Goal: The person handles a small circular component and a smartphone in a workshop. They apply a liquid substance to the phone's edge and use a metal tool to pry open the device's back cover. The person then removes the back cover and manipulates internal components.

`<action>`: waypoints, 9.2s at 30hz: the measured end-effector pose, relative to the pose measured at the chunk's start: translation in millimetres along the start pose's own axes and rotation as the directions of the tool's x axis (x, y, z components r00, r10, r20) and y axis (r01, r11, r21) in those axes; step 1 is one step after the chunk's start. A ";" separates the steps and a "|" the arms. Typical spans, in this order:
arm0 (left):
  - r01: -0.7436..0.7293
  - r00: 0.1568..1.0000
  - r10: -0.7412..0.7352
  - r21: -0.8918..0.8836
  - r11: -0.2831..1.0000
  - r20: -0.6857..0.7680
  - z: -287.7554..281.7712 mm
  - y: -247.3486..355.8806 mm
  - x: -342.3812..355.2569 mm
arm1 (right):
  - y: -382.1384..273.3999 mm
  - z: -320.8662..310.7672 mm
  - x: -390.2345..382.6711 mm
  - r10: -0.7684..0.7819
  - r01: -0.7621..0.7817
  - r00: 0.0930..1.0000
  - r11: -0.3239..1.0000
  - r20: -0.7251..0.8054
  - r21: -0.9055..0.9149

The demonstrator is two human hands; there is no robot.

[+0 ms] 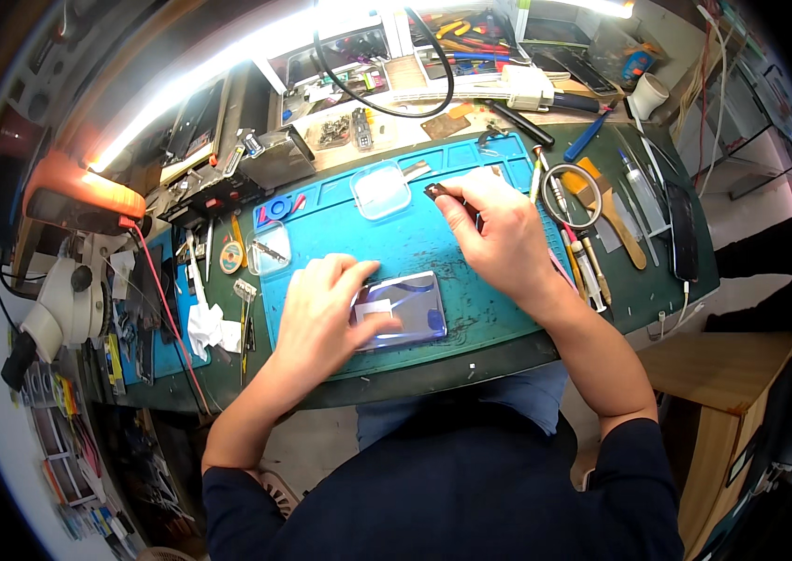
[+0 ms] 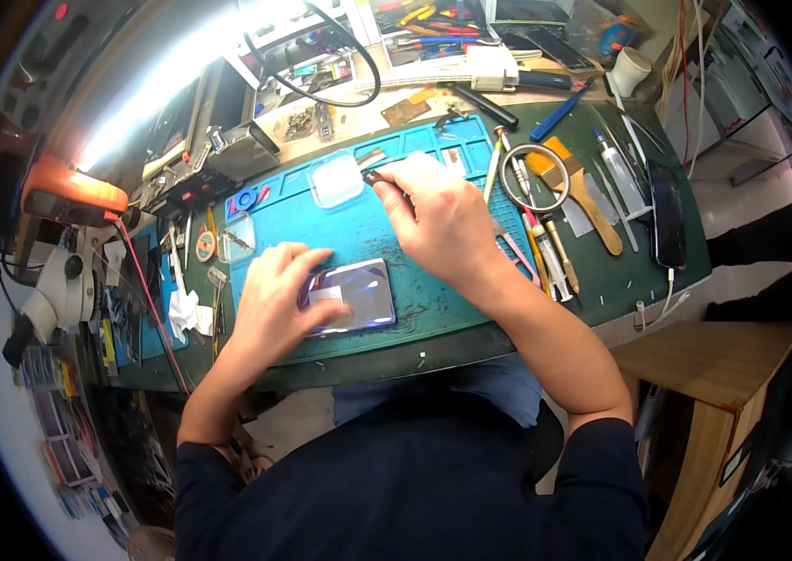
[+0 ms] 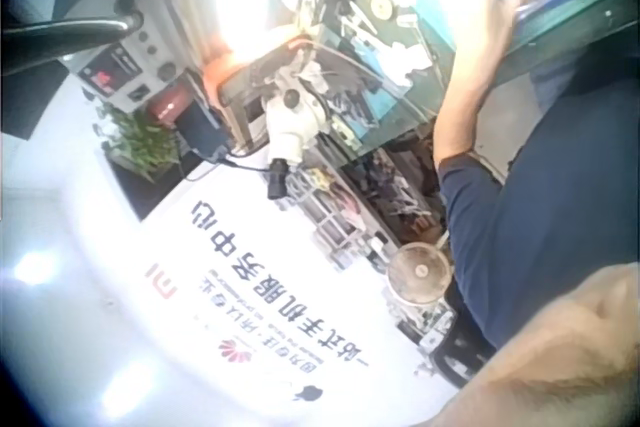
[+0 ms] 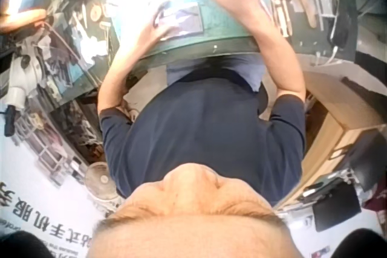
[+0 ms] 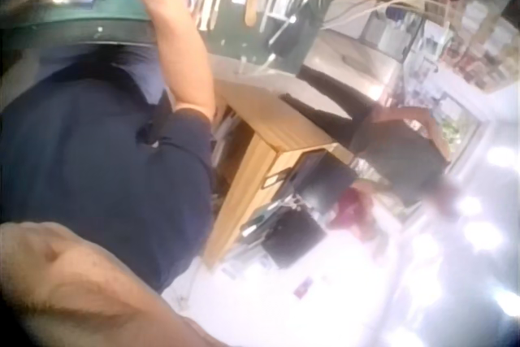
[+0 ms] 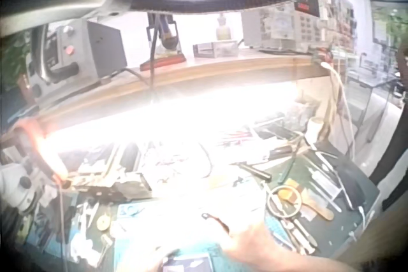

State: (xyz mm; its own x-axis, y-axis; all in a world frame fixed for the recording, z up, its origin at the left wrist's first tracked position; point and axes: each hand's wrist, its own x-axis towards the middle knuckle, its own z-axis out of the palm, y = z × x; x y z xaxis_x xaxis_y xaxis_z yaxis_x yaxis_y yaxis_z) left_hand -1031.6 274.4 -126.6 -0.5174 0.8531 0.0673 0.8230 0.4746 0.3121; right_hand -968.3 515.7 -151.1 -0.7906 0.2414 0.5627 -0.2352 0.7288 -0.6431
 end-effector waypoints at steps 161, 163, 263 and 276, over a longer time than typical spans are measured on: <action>0.298 0.948 -0.180 -0.934 0.199 0.264 -20.8 -15.0 7.9 | -25.9 26.3 -14.9 -0.175 0.176 0.984 0.984 -0.036 0.016; 0.285 0.952 -0.175 -0.937 0.204 0.252 -20.7 -15.3 7.7 | -26.2 28.1 -15.0 -0.198 0.198 0.978 0.980 -0.063 -0.009; -0.097 0.341 -0.004 -0.039 0.994 -0.940 -27.3 -40.7 -181.9 | -97.1 54.2 -131.7 -0.590 0.610 0.783 0.791 0.196 -0.054; 0.661 -0.289 0.169 -0.069 0.747 -0.942 -93.7 35.5 -502.7 | -88.8 76.4 -114.5 -0.717 0.639 0.697 0.622 -0.001 -0.454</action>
State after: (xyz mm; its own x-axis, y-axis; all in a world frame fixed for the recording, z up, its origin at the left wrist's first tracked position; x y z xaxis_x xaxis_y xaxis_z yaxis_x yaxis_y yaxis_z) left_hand -764.2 -157.9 -60.5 0.0682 -0.3706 0.9263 0.2564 0.9038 0.3427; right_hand -900.0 374.4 -198.1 -0.3824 -0.3537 0.8536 -0.3946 0.8979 0.1953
